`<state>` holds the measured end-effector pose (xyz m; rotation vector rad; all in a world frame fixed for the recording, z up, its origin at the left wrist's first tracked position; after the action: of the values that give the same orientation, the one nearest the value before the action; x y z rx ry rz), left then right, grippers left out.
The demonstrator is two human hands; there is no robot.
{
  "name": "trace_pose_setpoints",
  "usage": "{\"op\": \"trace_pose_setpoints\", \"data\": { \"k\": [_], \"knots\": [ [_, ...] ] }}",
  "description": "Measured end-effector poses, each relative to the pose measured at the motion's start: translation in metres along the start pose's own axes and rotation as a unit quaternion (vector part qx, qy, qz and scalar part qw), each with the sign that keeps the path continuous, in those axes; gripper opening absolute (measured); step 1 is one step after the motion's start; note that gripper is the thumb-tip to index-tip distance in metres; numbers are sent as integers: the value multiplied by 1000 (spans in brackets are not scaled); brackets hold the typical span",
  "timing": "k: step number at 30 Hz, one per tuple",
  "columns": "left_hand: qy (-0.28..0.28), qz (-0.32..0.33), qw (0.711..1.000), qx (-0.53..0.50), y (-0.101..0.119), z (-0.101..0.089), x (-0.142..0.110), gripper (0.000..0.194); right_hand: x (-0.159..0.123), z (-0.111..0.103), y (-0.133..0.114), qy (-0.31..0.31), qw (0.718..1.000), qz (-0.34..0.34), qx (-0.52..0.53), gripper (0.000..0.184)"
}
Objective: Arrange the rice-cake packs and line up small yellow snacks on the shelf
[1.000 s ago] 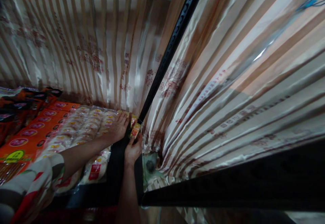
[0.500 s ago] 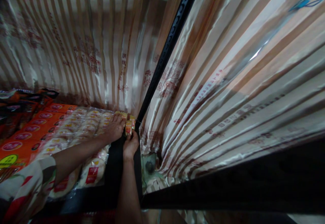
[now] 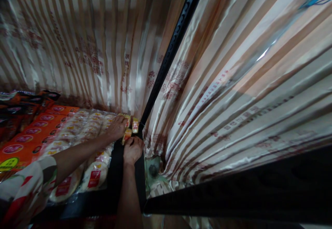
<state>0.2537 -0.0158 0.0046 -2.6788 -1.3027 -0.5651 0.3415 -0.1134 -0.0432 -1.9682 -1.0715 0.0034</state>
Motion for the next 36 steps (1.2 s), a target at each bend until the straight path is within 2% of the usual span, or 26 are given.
{"op": "trace_pose_setpoints", "data": {
  "k": [3, 6, 8, 11, 15, 20, 25, 27, 29, 32, 34, 36],
  "knots": [
    [-13, -5, 1000, -6, 2, -4, 2, 37, 4, -3, -5, 10, 999, -42, 25, 40],
    [-18, -14, 1000, -9, 3, -7, 4, 35, 18, 0, -11, -8, 996, -86, 36, 43],
    [-16, -28, 999, -7, 2, -7, 5, 33, 31, 3, -11, 3, 998, -60, 1, 41],
    [-19, -39, 999, -3, 1, -3, 7, 31, 48, 12, -11, -41, 997, -27, -52, 36],
    [-12, -34, 999, -10, 1, 4, 10, 29, 58, 19, -11, -79, 990, -49, -103, 36],
    [-13, -24, 999, -28, 5, 6, 11, 26, 55, 24, -3, -52, 993, -60, -91, 37],
    [14, -27, 999, -44, -1, -12, 3, 30, 50, 21, -6, 10, 993, -104, -49, 41],
    [29, -40, 998, -47, -15, -24, -4, 31, 48, 19, -15, 33, 991, -126, -19, 43],
    [37, -69, 996, -46, -40, -37, -15, 34, 45, 19, -32, 30, 988, -150, 5, 43],
    [47, -145, 988, -32, -93, -58, -44, 43, 36, 26, -71, -13, 983, -181, 26, 42],
    [60, -201, 978, -9, -131, -70, -72, 41, 24, 35, -102, -48, 977, -203, 38, 41],
    [32, -247, 968, 11, -164, -75, -101, 38, 7, 48, -135, -96, 967, -232, 39, 42]
  ]
}}
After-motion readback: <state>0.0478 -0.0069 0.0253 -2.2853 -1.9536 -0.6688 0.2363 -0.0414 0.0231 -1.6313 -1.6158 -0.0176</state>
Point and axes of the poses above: each hand's wrist, its own x-axis towards the middle knuckle, its own z-axis out of the palm, y = z × x, the point moved 4 cm from there along x, towards the middle knuckle, and after that the axes turned 3 degrees about x, right-handed, at the moved point
